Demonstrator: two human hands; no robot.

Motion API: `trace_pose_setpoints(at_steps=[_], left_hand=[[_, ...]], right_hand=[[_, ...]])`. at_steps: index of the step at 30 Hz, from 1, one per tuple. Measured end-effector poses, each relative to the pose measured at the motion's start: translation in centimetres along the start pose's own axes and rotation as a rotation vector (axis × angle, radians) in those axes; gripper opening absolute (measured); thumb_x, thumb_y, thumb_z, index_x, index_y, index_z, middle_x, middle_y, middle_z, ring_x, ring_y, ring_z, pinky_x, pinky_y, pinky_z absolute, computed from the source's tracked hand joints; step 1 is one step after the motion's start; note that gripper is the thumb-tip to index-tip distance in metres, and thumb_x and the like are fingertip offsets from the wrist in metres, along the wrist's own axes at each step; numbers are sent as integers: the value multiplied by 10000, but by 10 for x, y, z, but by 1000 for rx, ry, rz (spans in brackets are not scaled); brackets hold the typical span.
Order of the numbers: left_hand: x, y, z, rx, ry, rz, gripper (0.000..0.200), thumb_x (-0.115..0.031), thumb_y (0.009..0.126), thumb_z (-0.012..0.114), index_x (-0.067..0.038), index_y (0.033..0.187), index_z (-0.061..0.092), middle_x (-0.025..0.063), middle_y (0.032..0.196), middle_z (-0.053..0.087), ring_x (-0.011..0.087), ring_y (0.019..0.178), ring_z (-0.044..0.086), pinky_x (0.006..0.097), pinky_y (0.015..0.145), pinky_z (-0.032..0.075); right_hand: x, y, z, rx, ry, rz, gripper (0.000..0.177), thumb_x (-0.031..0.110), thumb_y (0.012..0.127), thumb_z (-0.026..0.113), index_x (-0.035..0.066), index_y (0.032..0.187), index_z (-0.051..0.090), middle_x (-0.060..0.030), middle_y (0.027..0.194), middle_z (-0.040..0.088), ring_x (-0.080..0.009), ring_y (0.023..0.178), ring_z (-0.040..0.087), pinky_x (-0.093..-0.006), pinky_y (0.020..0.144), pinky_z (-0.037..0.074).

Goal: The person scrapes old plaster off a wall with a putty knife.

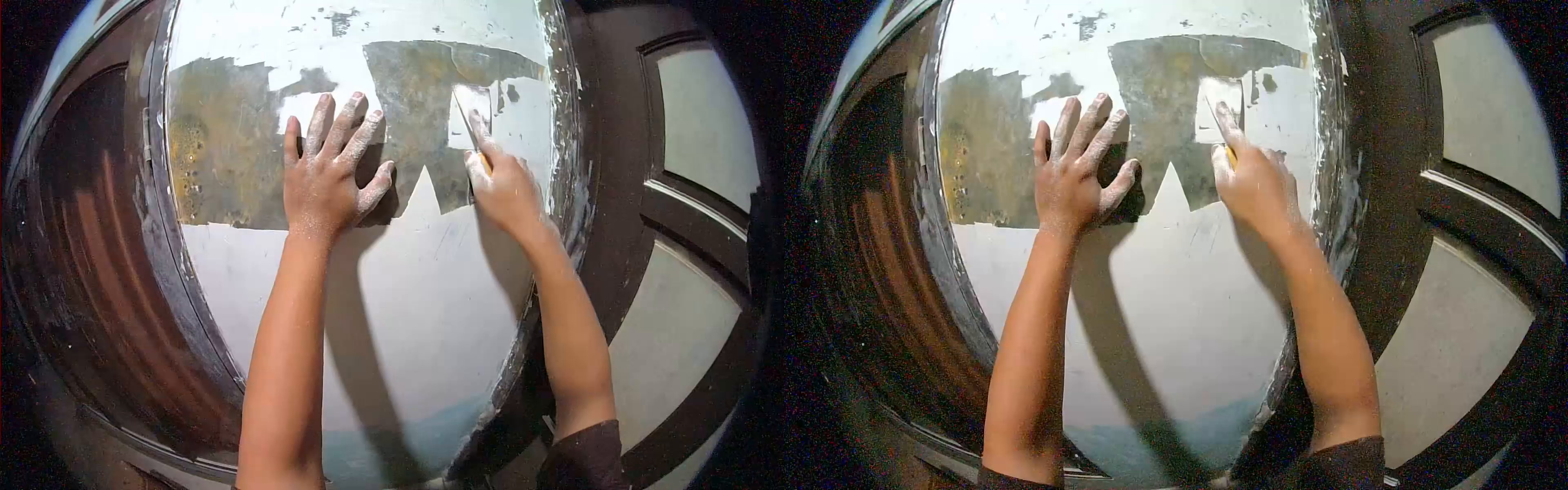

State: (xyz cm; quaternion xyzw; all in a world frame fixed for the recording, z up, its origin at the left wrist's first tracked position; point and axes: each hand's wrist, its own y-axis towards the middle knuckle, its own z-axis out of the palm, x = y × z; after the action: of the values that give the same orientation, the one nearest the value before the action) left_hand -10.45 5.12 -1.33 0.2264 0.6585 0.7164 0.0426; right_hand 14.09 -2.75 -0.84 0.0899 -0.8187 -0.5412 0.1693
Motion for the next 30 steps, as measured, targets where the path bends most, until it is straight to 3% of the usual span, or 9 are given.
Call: trace_pose_setpoints(at_steps=[5, 12, 15, 19, 20, 23, 26, 27, 30], left_hand=[[1, -1, 0, -23, -18, 20, 663, -535, 892, 699, -323, 1508, 579, -42, 1652, 448, 271, 1560, 339, 558, 1281, 172], [-1, -1, -2, 6, 9, 10, 635, -522, 912, 660, -326, 1510, 575, -34, 1651, 448, 277, 1561, 338, 557, 1281, 169], [0, -1, 1, -23, -9, 15, 635, -522, 910, 671, -319, 1505, 583, -40, 1649, 450, 276, 1559, 342, 558, 1279, 176], [1, -1, 1, -31, -19, 19, 641, -525, 907, 678, -323, 1508, 582, -42, 1650, 448, 269, 1557, 345, 549, 1284, 166], [1, -1, 2, -32, -20, 14, 639, -524, 907, 679, -322, 1506, 583, -43, 1650, 448, 266, 1556, 349, 546, 1286, 163], [1, -2, 3, -37, -59, 6, 622, -515, 899, 690, -309, 1481, 608, -42, 1637, 468, 265, 1541, 377, 548, 1283, 173], [2, -2, 4, -58, -74, 10, 598, -503, 881, 703, -294, 1438, 639, -41, 1635, 471, 273, 1529, 391, 579, 1269, 206], [2, -2, 5, -68, -106, 3, 585, -507, 890, 691, -295, 1432, 639, -41, 1641, 459, 274, 1534, 382, 584, 1269, 201], [1, -2, 4, -52, -116, -15, 581, -514, 891, 682, -317, 1435, 629, -42, 1626, 471, 264, 1540, 368, 581, 1272, 198]], right_hand=[[10, -54, 8, 148, -139, 111, 632, 290, 1035, 528, 260, 1639, 344, -280, 832, 688, -503, 827, 664, -557, 796, 511], [-2, -14, 3, 17, -61, 60, 606, 294, 1041, 511, 243, 1627, 364, -295, 905, 701, -513, 921, 666, -564, 841, 510], [10, -57, 9, 176, -111, 186, 659, 292, 1039, 521, 253, 1656, 292, -303, 900, 698, -510, 903, 670, -572, 851, 504], [13, -51, 2, 147, -88, 182, 617, 284, 1041, 518, 235, 1635, 356, -296, 890, 701, -496, 900, 681, -544, 831, 516], [10, -39, 1, 154, -172, 158, 684, 334, 1045, 508, 273, 1674, 248, -287, 945, 722, -507, 947, 674, -610, 903, 509], [-11, -6, 6, 24, -84, 101, 467, 350, 1049, 513, 146, 1466, 564, -286, 970, 726, -507, 965, 669, -596, 907, 506], [-10, -26, 21, 11, -5, 117, 387, 342, 1044, 524, 93, 1313, 649, -296, 968, 719, -511, 957, 669, -601, 893, 503], [0, -42, 22, 65, -83, 171, 464, 324, 1037, 536, 123, 1453, 570, -306, 947, 709, -520, 935, 666, -609, 876, 500], [11, -61, 25, 87, -119, 178, 568, 316, 1039, 525, 168, 1580, 437, -311, 935, 703, -527, 922, 662, -612, 867, 500]])
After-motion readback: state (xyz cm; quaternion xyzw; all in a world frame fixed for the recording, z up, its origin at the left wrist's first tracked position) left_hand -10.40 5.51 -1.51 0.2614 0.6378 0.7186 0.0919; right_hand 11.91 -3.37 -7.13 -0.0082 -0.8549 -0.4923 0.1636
